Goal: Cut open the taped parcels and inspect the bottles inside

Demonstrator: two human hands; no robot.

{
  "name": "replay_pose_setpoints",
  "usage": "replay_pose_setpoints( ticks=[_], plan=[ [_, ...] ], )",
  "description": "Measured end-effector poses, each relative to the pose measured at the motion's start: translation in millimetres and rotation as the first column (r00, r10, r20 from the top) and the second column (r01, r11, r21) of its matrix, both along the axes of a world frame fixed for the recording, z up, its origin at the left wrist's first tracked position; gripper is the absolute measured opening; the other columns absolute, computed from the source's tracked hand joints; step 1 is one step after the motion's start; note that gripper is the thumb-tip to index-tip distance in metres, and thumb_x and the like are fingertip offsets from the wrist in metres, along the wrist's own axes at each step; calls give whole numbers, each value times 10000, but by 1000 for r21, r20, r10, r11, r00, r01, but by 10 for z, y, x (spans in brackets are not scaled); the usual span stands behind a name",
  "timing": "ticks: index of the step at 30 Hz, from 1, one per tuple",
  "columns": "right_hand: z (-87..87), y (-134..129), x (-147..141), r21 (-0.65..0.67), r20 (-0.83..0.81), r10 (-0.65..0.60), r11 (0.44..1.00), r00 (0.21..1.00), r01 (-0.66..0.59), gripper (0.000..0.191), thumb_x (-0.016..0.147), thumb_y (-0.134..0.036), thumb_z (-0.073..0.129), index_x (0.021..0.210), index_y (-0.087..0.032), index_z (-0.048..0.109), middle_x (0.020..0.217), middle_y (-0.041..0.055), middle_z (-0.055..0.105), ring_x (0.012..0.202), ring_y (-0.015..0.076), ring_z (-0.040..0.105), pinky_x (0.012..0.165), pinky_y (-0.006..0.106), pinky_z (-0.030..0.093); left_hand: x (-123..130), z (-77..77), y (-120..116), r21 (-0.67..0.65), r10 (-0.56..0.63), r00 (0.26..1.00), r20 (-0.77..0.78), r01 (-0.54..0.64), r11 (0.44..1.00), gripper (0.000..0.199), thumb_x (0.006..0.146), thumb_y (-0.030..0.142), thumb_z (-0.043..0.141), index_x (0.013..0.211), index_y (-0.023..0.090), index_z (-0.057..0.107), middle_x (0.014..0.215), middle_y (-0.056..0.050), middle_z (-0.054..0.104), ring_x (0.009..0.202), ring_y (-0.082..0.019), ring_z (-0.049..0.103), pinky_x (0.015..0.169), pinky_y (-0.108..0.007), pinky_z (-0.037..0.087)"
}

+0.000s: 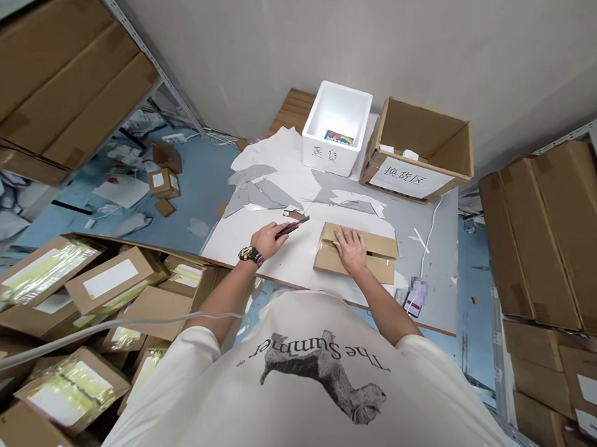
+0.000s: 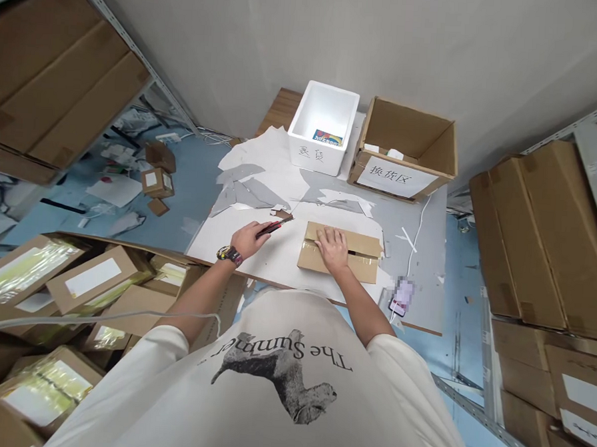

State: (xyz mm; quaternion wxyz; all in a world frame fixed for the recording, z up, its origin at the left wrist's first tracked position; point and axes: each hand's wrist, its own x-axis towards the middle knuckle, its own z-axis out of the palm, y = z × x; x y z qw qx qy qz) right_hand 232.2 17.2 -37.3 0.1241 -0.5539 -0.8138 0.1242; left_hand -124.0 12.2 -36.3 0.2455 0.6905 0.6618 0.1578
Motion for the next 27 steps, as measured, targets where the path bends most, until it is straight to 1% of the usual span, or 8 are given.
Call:
replay_pose_setpoints(
  ticks=[3,8,11,14,18,22,24,27],
  plan=[
    [37,-8,-43,28,17,9,1000,1000,-9,510,1194,-420,486,1653,-285,663,1694,156,648,1561,400,522,1395,680,285,-59,-168,19,-70,46,999,5,-45,997,562,1064,442,674,1584,244,749,1318,-163,767,1253,-376,717,1075,-426,554],
    [132,-157,-43,4,28,-9,1000,1000,9,505,1196,-472,490,1634,-286,661,1689,163,645,1573,397,507,1410,747,184,-7,-647,-144,-233,97,995,-25,-100,967,590,995,383,711,1552,195,750,1336,-211,782,1264,-409,731,1097,-473,571],
    [181,-336,173,44,-23,-179,983,984,180,493,1190,-495,493,1597,-296,685,1654,157,670,1559,392,514,1385,726,245,-40,-885,-258,-269,98,994,-43,-106,957,603,978,375,701,1555,205,736,1286,-194,790,1257,-393,727,1107,-468,569],
    [197,-517,568,98,-135,-445,883,885,459,532,1178,-538,463,1537,-243,723,1631,192,670,1537,398,534,1339,667,350,-119,-1007,-306,-282,123,991,-52,-133,950,605,978,339,676,1562,192,730,1280,-204,767,1244,-392,722,1137,-490,556],
    [117,-630,1084,6,-308,-676,702,670,712,710,1105,-648,483,1559,-144,695,1570,250,698,1496,400,593,1315,618,414,-97,-988,-191,-240,127,992,-10,-125,963,557,1003,286,645,1537,167,751,1520,-256,673,1430,-434,643,1275,-561,471],
    [-74,-597,1275,-370,-387,-848,503,362,781,805,1011,-766,514,1466,-150,764,1420,237,795,1318,401,716,1203,572,539,304,-768,13,-230,73,945,317,2,973,561,1080,436,635,1579,190,708,1557,-219,706,1478,-383,642,1269,-526,507],
    [-173,-580,1267,-473,-400,-870,466,288,748,781,990,-799,503,1322,-171,828,1344,216,835,1257,395,745,1150,540,577,605,-610,75,-318,80,859,505,99,943,637,1106,583,606,1609,199,675,1536,-205,742,1353,-342,731,1162,-474,581],
    [-270,-583,1232,-482,-407,-871,461,275,746,769,947,-840,530,1215,-196,852,1296,187,860,1233,388,758,1131,518,588,1004,-396,105,-363,38,797,603,232,902,720,1069,709,637,1617,243,670,1470,-176,796,1285,-332,772,1067,-428,608]
  ],
)
